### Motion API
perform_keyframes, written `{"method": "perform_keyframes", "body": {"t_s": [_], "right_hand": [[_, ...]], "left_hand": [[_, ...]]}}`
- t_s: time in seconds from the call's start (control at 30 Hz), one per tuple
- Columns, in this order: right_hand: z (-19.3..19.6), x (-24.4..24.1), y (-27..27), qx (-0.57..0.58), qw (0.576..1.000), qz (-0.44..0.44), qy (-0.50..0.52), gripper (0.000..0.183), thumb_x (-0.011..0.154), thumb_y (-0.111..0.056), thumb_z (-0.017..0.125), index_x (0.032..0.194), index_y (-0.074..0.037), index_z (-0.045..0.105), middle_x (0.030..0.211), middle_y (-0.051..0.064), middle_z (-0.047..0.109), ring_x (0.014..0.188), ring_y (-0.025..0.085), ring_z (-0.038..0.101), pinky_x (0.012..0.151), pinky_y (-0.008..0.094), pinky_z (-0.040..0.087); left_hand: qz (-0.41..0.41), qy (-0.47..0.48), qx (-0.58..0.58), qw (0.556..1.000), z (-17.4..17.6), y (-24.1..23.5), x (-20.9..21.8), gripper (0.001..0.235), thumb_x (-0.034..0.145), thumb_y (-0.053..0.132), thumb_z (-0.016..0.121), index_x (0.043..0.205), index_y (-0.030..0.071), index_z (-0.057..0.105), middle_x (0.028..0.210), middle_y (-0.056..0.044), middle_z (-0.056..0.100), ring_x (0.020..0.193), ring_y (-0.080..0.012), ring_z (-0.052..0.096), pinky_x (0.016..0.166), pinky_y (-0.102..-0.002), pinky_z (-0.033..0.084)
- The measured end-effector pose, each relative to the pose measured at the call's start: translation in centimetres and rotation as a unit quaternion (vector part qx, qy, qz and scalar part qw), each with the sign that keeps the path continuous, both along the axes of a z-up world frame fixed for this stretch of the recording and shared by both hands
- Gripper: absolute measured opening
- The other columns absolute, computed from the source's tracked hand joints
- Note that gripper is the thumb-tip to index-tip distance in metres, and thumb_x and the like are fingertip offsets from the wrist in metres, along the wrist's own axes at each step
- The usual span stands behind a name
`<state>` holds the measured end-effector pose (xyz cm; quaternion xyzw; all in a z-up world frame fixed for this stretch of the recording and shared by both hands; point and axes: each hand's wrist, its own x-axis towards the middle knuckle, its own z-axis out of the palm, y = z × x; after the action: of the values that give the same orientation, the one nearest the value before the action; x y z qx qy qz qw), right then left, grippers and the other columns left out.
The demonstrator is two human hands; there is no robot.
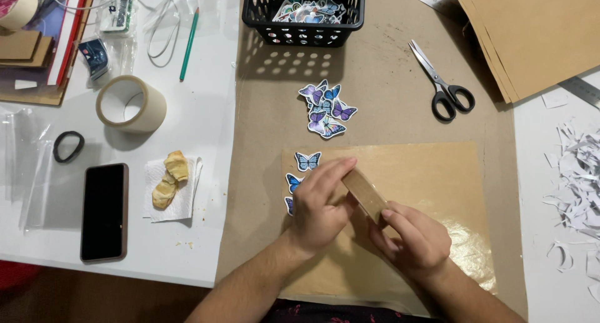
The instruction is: The person applies butterfly stickers to a brown paper bag using small pieces of clear tape. They peel backing from each sticker, place it on the bag, and secure it with tape. The person uses scissors to cut tape from a roll and arranges several stickers in a vertical line.
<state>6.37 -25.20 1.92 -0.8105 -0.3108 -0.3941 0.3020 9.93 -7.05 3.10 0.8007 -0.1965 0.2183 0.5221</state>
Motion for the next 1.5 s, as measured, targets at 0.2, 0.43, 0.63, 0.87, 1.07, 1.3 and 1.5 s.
{"method": "perform_keyframes", "body": {"t_s": [0.2, 0.43, 0.63, 0.87, 1.07, 1.3, 1.5], "right_hand": [[0.3, -0.1, 0.1, -0.012, 0.999, 0.020, 0.042, 0.025, 0.088, -0.010, 0.073, 0.103, 0.000, 0.056, 0.084, 0.014, 0.071, 0.064, 0.019, 0.068, 0.057, 0.028, 0.055], [0.0, -0.3, -0.2, 0.001, 1.000, 0.003, 0.005, 0.031, 0.085, -0.008, 0.077, 0.105, -0.002, 0.055, 0.085, 0.016, 0.071, 0.065, 0.022, 0.068, 0.056, 0.030, 0.056], [-0.1, -0.6, -0.6, 0.002, 0.999, 0.030, 0.040, 0.042, 0.088, -0.004, 0.075, 0.123, -0.003, 0.051, 0.076, 0.006, 0.067, 0.061, 0.016, 0.064, 0.057, 0.027, 0.054], [-0.5, -1.1, -0.9, 0.037, 0.995, 0.034, 0.092, 0.041, 0.083, -0.006, 0.079, 0.116, -0.001, 0.053, 0.076, 0.008, 0.067, 0.058, 0.015, 0.063, 0.055, 0.027, 0.052], [0.8, -1.4, -0.7, -0.004, 0.990, -0.040, 0.136, 0.030, 0.079, -0.008, 0.073, 0.068, -0.011, 0.046, 0.059, -0.002, 0.055, 0.048, 0.015, 0.048, 0.043, 0.026, 0.033], [0.2, -0.8, -0.9, -0.013, 0.998, 0.016, 0.058, 0.028, 0.085, 0.004, 0.069, 0.109, -0.008, 0.061, 0.066, 0.002, 0.059, 0.051, 0.017, 0.048, 0.048, 0.025, 0.042], [-0.6, -2.0, -1.5, -0.050, 0.986, -0.069, 0.144, 0.028, 0.082, -0.016, 0.071, 0.060, -0.013, 0.054, 0.063, -0.001, 0.061, 0.052, 0.019, 0.052, 0.045, 0.030, 0.037]], "left_hand": [[-0.031, -0.168, 0.056, 0.984, -0.1, 1.0, -0.1, 0.027, 0.092, -0.010, 0.064, 0.119, -0.007, 0.066, 0.116, -0.023, 0.069, 0.102, -0.0364, 0.073, 0.088, -0.041, 0.064], [0.021, -0.011, -0.075, 0.997, -0.6, -0.1, 0.1, 0.030, 0.081, -0.015, 0.070, 0.108, -0.002, 0.072, 0.103, -0.019, 0.075, 0.090, -0.0269, 0.075, 0.081, -0.030, 0.065], [-0.048, -0.060, -0.048, 0.996, -0.4, 0.6, 0.1, 0.027, 0.092, -0.014, 0.064, 0.116, -0.004, 0.068, 0.110, -0.020, 0.072, 0.094, -0.0298, 0.074, 0.084, -0.032, 0.062], [-0.065, -0.100, -0.004, 0.993, -0.8, 0.7, -0.1, 0.027, 0.093, -0.012, 0.064, 0.119, -0.004, 0.067, 0.113, -0.021, 0.071, 0.095, -0.0320, 0.074, 0.084, -0.035, 0.062], [-0.059, -0.040, -0.049, 0.996, -0.8, -0.1, -0.2, 0.029, 0.088, -0.014, 0.066, 0.114, -0.002, 0.070, 0.107, -0.018, 0.074, 0.090, -0.0270, 0.075, 0.080, -0.030, 0.063], [-0.061, -0.064, -0.009, 0.996, -0.6, 0.3, -0.4, 0.029, 0.089, -0.014, 0.063, 0.116, -0.003, 0.069, 0.109, -0.019, 0.073, 0.093, -0.0284, 0.075, 0.083, -0.032, 0.062], [-0.065, 0.004, -0.064, 0.996, -0.4, -0.3, -0.4, 0.028, 0.085, -0.014, 0.070, 0.111, -0.002, 0.071, 0.103, -0.019, 0.074, 0.087, -0.0254, 0.075, 0.078, -0.028, 0.063]]}}
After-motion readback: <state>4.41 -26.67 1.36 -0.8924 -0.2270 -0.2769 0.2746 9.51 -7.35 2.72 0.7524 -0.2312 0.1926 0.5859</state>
